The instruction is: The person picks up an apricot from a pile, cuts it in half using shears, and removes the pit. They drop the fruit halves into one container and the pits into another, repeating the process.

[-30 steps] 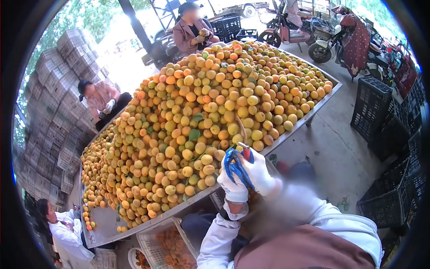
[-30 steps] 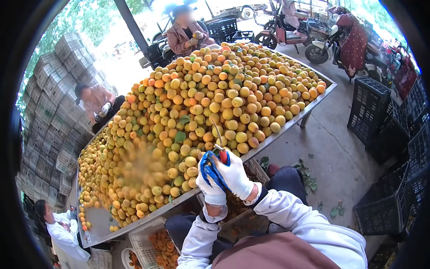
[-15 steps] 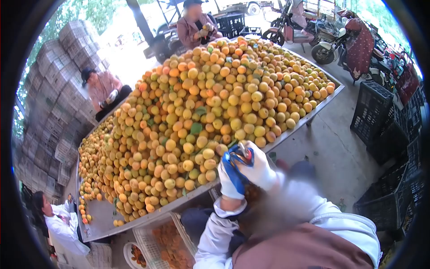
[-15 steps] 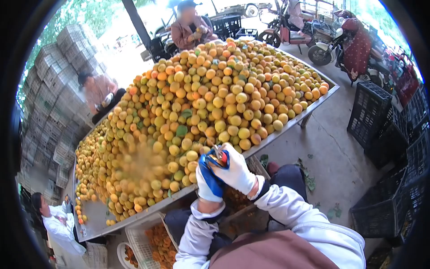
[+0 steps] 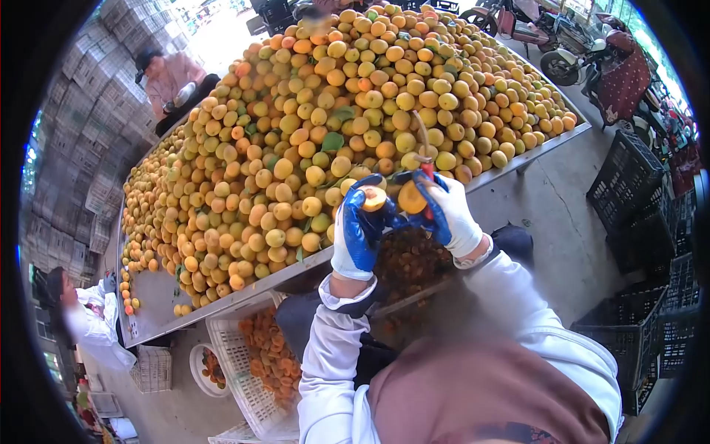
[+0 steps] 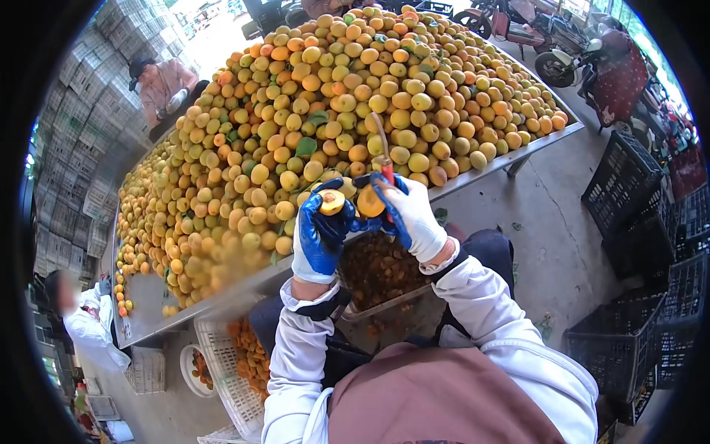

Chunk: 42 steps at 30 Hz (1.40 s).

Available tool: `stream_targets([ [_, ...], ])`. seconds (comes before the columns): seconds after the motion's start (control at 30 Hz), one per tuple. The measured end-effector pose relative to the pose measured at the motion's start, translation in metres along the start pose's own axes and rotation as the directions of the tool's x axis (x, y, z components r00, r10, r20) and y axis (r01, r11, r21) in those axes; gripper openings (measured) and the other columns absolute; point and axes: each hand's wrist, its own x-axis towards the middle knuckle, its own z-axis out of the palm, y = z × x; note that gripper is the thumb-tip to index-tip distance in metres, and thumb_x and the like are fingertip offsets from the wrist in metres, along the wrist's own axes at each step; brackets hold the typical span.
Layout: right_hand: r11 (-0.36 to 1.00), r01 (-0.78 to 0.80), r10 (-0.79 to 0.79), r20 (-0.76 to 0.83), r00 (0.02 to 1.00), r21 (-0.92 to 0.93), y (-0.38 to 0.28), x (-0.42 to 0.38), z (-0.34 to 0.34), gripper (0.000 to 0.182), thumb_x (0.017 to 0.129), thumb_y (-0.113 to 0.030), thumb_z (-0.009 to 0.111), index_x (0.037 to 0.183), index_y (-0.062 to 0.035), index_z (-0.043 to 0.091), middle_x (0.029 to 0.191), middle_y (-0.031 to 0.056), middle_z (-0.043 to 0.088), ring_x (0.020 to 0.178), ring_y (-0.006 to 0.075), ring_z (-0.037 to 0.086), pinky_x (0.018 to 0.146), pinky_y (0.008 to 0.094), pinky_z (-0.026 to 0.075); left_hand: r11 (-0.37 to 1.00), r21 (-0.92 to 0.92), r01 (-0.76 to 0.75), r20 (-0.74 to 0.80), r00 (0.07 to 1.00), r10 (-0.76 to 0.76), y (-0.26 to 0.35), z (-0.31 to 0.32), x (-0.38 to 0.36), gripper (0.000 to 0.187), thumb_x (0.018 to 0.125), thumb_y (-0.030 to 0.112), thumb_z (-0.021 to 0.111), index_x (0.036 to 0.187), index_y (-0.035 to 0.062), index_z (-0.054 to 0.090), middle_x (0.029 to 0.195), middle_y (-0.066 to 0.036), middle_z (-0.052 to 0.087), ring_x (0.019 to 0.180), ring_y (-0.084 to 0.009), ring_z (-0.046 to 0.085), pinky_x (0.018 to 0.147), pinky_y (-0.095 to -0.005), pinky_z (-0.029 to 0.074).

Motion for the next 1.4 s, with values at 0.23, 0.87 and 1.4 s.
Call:
stream_targets([
  [0.23, 0.929, 0.311, -0.326, -0.043, 0.944, -0.202, 0.007, -0.008, 0.006, 0.019, 0.091, -0.016, 0.072, 0.102, -0.0019, 0.068, 0.076, -0.0012, 0.063, 0.063, 0.0048, 0.055, 0.055, 0.0202, 0.044, 0.953, -0.293, 0.078, -0.049, 0.994, -0.096, -0.032, -0.004, 0.004, 0.035, 0.099, 0.026, 0.049, 0.128, 0.0056, 0.053, 0.114, -0.013, 0.065, 0.102, -0.0276, 0.066, 0.092, -0.0437, 0.054],
  [0.87, 0.757, 0.392, -0.415, -0.078, 0.906, 0.523, -0.022, 0.003, -0.006, 0.028, 0.102, -0.033, 0.055, 0.083, -0.0118, 0.051, 0.061, -0.0010, 0.043, 0.042, 0.0098, 0.039, 0.040, 0.0258, 0.032, 0.921, 0.373, -0.111, -0.121, 0.978, 0.167, -0.071, 0.049, -0.006, 0.046, 0.103, 0.045, 0.047, 0.099, 0.0020, 0.062, 0.082, -0.004, 0.060, 0.068, -0.0136, 0.060, 0.057, -0.0273, 0.051],
  [1.4, 0.681, 0.718, -0.703, -0.148, 0.696, 0.142, 0.022, 0.013, -0.009, 0.025, 0.100, -0.020, 0.057, 0.083, -0.0011, 0.053, 0.066, 0.0047, 0.050, 0.056, 0.0160, 0.049, 0.051, 0.0289, 0.040, 0.813, 0.525, -0.253, -0.052, 0.944, 0.327, -0.124, 0.015, 0.018, 0.037, 0.103, 0.035, 0.053, 0.111, 0.0008, 0.063, 0.097, 0.000, 0.065, 0.082, -0.0076, 0.058, 0.073, -0.0238, 0.048],
])
